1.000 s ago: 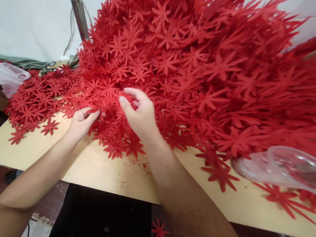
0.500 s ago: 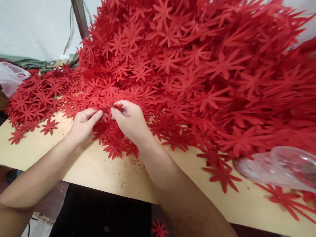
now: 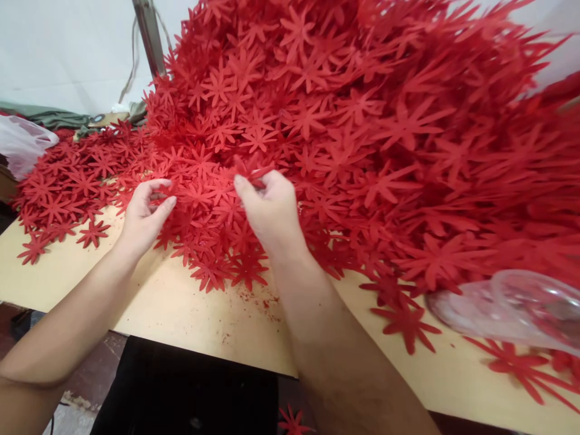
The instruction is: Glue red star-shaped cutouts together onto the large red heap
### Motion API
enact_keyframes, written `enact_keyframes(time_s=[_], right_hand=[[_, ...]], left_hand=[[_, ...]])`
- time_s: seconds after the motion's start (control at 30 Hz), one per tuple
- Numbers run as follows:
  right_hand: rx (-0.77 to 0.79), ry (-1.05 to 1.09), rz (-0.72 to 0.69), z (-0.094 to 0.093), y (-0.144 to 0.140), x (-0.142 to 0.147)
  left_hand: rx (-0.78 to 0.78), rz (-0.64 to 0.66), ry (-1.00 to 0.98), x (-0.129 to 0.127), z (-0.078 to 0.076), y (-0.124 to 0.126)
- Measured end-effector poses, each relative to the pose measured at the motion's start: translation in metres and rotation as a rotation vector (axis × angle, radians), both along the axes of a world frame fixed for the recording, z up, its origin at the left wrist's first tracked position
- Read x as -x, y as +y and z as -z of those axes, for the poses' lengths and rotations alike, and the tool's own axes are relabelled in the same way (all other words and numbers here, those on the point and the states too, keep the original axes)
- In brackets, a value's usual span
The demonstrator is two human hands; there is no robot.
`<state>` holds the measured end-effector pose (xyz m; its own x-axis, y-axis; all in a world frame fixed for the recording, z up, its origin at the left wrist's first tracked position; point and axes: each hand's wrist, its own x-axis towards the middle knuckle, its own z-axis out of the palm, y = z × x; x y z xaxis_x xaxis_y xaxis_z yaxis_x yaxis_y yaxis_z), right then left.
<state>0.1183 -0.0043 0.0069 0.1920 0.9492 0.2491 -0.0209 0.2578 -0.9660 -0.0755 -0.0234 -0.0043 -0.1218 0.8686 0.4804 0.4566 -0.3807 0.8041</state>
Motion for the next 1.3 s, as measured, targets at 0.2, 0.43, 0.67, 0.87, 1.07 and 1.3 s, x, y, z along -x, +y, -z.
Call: enact_keyframes(time_s=[0.2,0.43,0.67,0.87,1.07,1.3], right_hand=[[0.002,-0.046,-0.138,-0.001,-0.011,0.015],[-0.03,-0.258,-0.229,-0.003,-0.02,0.019],[-0.045,-0.307,-0.284,0.004,-0.024,0.027],[0.029,-0.155,-0.514,0.001,-0.026,0.029],[0.089,-0.017,-0.507,0.003,-0.025,0.03],[0.099,-0.097,-0.461,0.002,-0.027,0.031]], left_hand=[[-0.193,-0.058,0.204,-0.002,-0.006,-0.006],[-0.254,0.076,0.176,-0.015,-0.012,-0.018],[-0.062,0.239,-0.027,-0.029,-0.004,-0.018],[0.063,0.223,-0.176,-0.025,-0.003,-0.015],[-0.018,0.168,-0.028,-0.023,-0.005,-0.016],[-0.22,0.041,0.231,-0.023,-0.01,-0.022]])
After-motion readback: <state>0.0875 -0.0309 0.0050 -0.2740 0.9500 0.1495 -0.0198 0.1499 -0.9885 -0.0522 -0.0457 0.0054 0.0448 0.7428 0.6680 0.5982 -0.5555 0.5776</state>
